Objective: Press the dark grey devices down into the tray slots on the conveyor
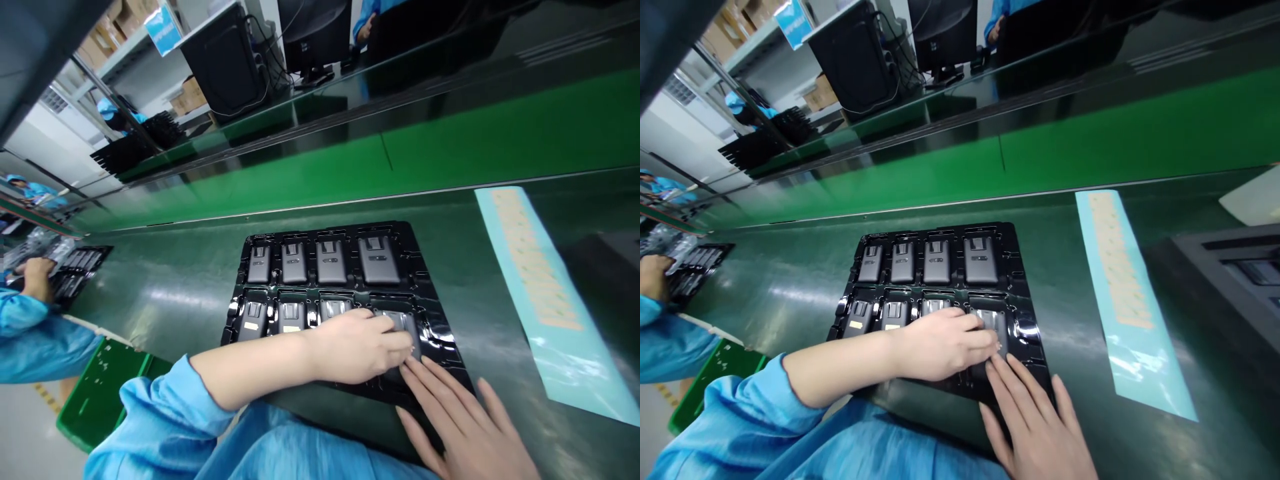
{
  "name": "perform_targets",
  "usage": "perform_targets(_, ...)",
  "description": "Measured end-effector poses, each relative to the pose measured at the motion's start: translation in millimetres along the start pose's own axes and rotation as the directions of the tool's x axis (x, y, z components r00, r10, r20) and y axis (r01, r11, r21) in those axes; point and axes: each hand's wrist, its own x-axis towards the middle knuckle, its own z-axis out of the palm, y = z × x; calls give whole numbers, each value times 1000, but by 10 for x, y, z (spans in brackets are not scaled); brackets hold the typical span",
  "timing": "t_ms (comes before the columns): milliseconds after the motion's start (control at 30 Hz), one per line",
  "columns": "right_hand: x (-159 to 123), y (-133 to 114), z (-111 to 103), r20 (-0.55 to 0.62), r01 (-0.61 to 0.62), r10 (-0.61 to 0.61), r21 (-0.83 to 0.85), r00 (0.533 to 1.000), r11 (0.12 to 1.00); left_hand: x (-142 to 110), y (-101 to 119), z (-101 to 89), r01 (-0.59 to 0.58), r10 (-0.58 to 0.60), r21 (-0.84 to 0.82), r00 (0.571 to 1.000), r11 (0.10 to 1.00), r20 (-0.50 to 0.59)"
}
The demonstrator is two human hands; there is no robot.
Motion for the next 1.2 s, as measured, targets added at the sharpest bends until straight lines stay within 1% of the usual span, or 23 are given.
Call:
perform_targets(133, -12, -3, 1, -17, -2, 3, 24, 1000, 1000, 21, -68, -52, 4, 1, -69, 998, 998, 67)
perform_targets(267, -48, 7, 6, -14, -54, 55, 60, 998, 997, 61, -121, -121, -4, 21, -136, 992, 991, 125)
perform_targets(300, -60, 14, 10, -10, -61, 62, 66, 998, 996, 69, -128, -130, -19, 40, -156, 990, 988, 133)
perform_targets(367, -81, 36, 14, -6, -31, 32, 89, 999, 996, 75, -138, -128, -65, 99, -218, 984, 974, 145)
perform_targets(467, -96, 75, 11, -25, 24, -21, 115, 999, 993, 70, -153, -86, -101, 146, -311, 981, 945, 125)
perform_targets(533, -94, 93, 6, -36, 30, -26, 117, 999, 993, 79, -175, -56, -81, 123, -364, 988, 928, 93)
perform_targets(600, -91, 100, 7, -44, 30, -25, 123, 999, 992, 121, -209, -40, -37, 76, -405, 994, 914, 81)
perform_targets(667, -99, 104, 16, -54, 38, -30, 141, 998, 989, 196, -242, -34, 11, 31, -401, 995, 916, 98)
perform_targets(733, -119, 114, 30, -69, 45, -34, 163, 997, 986, 285, -263, -30, 30, 19, -366, 991, 930, 129)
perform_targets(833, -164, 148, 55, -71, 55, -42, 195, 997, 979, 394, -274, -26, 9, 57, -347, 982, 938, 178)
perform_targets(967, -203, 164, 77, -72, 71, -57, 221, 996, 973, 456, -286, -30, -11, 91, -342, 972, 940, 218)
perform_targets(1000, -204, 148, 81, -79, 59, -42, 231, 996, 971, 462, -293, -30, -19, 100, -342, 970, 939, 222)
perform_targets(1067, -193, 92, 87, -89, -45, 73, 281, 993, 959, 468, -308, -25, -42, 124, -348, 968, 936, 216)
perform_targets(1100, -185, 56, 91, -90, -118, 154, 323, 984, 939, 469, -315, -20, -53, 133, -352, 969, 935, 208)
perform_targets(1167, -167, -11, 98, -72, -254, 308, 406, 949, 878, 472, -323, -10, -68, 142, -348, 971, 935, 191)
perform_targets(1200, -161, -37, 101, -58, -294, 353, 436, 934, 850, 474, -324, -7, -74, 144, -340, 972, 937, 184)
